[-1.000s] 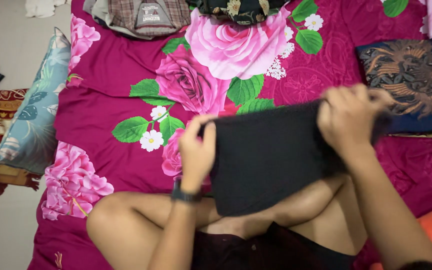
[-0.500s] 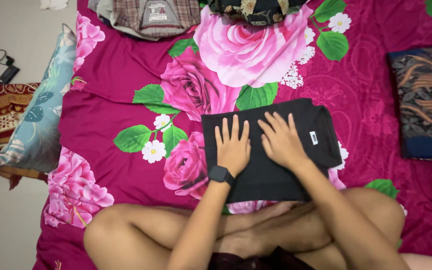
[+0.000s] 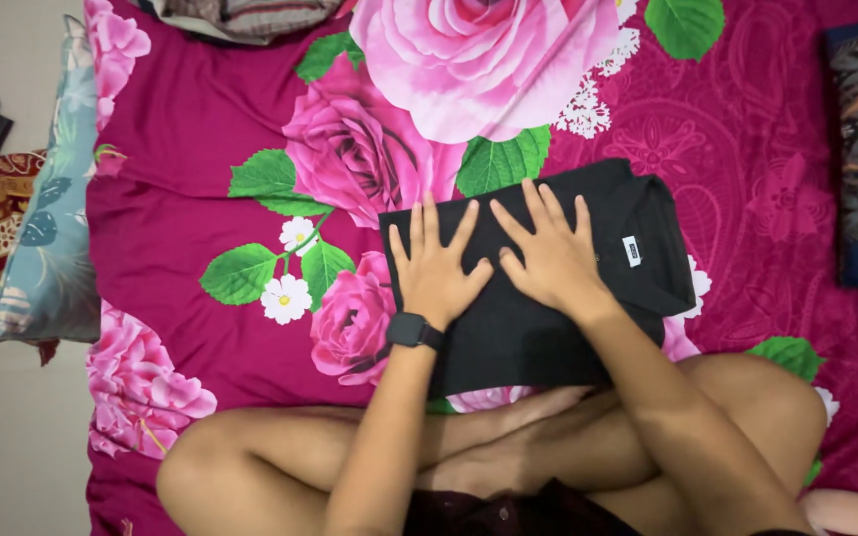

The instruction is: Folding a black shirt while sitting on a bed.

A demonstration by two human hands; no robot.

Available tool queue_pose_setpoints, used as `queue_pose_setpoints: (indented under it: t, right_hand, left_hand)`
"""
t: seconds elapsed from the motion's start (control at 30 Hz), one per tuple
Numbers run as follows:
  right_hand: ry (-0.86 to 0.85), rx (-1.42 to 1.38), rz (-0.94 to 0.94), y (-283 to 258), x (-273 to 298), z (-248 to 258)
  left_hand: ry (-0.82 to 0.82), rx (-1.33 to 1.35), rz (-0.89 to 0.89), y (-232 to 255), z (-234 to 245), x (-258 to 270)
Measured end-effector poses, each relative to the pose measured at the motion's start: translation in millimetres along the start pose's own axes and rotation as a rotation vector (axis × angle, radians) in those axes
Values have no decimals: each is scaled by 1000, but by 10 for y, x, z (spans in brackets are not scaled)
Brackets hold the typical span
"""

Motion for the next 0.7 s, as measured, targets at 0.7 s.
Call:
queue_pose_setpoints:
  t: [0.7]
  right_hand:
    - [59,58,22,-110,167,90]
  left_hand:
    - [137,-120,11,-271,160,340]
Point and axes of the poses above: each hand's wrist, its own x-axis away from the middle knuckle, its own z-axis out of the back of the hand, y = z × x, the point moved 3 cm from there along -x, towards the middle knuckle, and after that the axes turned 14 degrees about z, right-handed, at the moved point
